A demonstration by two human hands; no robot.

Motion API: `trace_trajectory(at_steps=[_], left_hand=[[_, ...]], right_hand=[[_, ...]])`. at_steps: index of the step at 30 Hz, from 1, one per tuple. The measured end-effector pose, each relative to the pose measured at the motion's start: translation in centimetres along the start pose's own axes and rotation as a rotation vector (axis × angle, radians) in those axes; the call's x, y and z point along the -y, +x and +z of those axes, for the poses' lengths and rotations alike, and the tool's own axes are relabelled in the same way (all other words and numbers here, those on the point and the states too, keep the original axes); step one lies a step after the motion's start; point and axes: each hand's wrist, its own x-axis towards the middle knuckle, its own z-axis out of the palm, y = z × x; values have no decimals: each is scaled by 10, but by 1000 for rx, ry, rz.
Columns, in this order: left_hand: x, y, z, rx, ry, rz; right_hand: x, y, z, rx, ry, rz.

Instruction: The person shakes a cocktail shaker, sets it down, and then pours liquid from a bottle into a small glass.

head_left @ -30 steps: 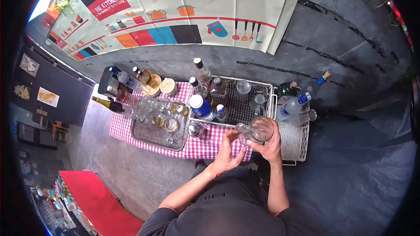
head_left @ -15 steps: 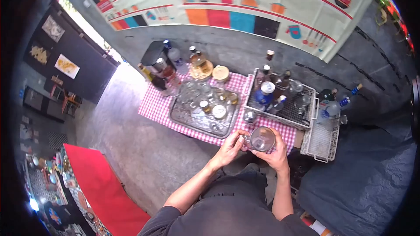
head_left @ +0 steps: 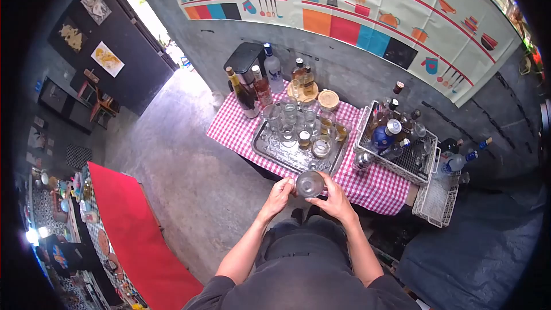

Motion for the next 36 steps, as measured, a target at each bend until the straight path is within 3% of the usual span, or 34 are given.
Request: trace_trajectory(at_steps=[7, 13, 23, 28, 36], left_hand=[[34, 16, -60, -238, -18, -13], [66, 60, -130, -306, -27, -8], [107, 137, -231, -55, -112, -252], [114, 154, -247, 43, -69, -321], [120, 162, -249, 34, -152, -346]], right_hand=[[-23, 24, 12, 53, 67, 76], [-37, 28, 34, 23, 113, 350], [-55, 29, 91, -358, 84, 645], [-43, 20, 121, -448, 74, 745], [-31, 6, 145, -555, 89, 828]])
